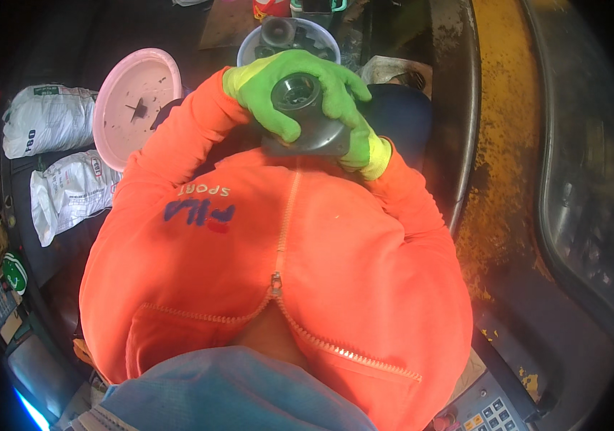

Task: The person sits on the floor and repeatedly picks up black molded parts from a white bowl. They use a metal scraper to remove residue from the parts, then place them into a pink basin. The process is repeated for multiple parts.

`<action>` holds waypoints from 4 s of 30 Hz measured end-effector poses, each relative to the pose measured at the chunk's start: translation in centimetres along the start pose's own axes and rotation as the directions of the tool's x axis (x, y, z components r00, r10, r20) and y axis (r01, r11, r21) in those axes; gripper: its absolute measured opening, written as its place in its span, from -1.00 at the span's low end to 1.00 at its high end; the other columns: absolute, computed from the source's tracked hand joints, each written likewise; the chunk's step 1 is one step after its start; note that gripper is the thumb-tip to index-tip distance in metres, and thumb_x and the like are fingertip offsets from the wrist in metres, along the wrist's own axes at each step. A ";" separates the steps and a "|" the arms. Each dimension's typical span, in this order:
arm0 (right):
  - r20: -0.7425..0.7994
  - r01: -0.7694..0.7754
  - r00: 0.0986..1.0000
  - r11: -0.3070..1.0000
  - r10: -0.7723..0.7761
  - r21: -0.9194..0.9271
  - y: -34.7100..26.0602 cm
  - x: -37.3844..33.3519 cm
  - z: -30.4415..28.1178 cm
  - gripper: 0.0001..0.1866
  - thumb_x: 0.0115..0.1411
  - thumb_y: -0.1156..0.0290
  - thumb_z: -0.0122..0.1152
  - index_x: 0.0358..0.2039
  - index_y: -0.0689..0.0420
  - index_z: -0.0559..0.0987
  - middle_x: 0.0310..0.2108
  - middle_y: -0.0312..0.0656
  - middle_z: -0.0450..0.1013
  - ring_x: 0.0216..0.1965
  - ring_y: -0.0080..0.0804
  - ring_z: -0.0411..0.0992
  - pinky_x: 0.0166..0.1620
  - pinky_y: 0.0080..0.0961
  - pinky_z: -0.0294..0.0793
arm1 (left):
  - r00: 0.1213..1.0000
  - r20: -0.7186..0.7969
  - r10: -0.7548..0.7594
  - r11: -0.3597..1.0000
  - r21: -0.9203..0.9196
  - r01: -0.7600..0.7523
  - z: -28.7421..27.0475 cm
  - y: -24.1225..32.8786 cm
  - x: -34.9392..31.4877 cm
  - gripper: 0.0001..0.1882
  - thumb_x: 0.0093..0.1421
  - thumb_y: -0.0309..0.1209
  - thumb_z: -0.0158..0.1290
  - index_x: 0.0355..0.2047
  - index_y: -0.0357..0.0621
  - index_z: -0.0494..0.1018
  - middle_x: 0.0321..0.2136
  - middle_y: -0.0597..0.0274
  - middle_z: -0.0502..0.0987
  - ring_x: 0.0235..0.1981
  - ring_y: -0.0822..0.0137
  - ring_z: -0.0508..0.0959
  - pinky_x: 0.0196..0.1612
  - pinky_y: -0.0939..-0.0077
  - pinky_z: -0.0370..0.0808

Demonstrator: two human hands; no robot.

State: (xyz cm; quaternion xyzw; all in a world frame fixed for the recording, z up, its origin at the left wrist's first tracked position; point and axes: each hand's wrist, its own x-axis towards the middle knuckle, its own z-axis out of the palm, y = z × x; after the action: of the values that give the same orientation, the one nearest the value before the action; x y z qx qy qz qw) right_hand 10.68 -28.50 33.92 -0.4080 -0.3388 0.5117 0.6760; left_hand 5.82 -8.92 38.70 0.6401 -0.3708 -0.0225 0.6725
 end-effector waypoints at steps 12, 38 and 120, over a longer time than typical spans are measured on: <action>-0.012 0.180 0.835 0.294 -0.551 -0.939 -5.3 5.4 0.5 -0.48 -0.10 0.43 0.54 -0.11 0.22 0.52 -0.22 -0.20 0.52 -0.22 -0.41 0.51 -0.13 -0.49 0.53 | 0.888 -0.460 -0.021 0.499 0.765 0.408 -2.8 2.9 -0.7 -0.24 -0.14 -0.29 0.24 0.15 -0.14 0.39 0.26 0.00 0.29 0.33 -0.05 0.19 0.32 0.13 0.17; -0.107 0.123 0.973 0.857 -0.202 -0.500 -2.6 3.0 -0.2 -0.63 0.17 0.32 0.29 -0.06 0.20 0.51 -0.19 -0.23 0.47 -0.19 -0.49 0.46 -0.15 -0.52 0.47 | 0.794 -0.606 -0.045 0.964 0.181 0.193 1.7 0.7 -0.5 -0.59 -0.06 -0.46 0.28 -0.16 -0.27 0.52 -0.07 0.09 0.57 -0.06 0.25 0.55 0.04 0.36 0.47; -0.300 -0.970 -0.201 0.232 -0.932 -0.068 -52.6 -39.6 -38.1 -0.61 0.23 0.18 0.01 -0.10 0.17 0.62 0.01 -0.01 0.51 0.13 0.05 0.38 0.14 -0.12 0.36 | 0.746 -0.538 -0.392 0.787 -0.616 -0.031 4.4 -6.0 1.4 -0.25 0.21 0.02 0.06 0.28 -0.15 0.23 0.18 0.07 0.36 0.12 0.01 0.41 0.18 0.16 0.35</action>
State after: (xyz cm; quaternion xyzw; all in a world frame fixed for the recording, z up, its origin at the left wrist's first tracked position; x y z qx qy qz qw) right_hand 56.06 -82.20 62.87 -0.8918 0.1869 -0.4061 0.0702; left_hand 7.20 -14.41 33.63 0.4018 -0.0249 0.0150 0.9153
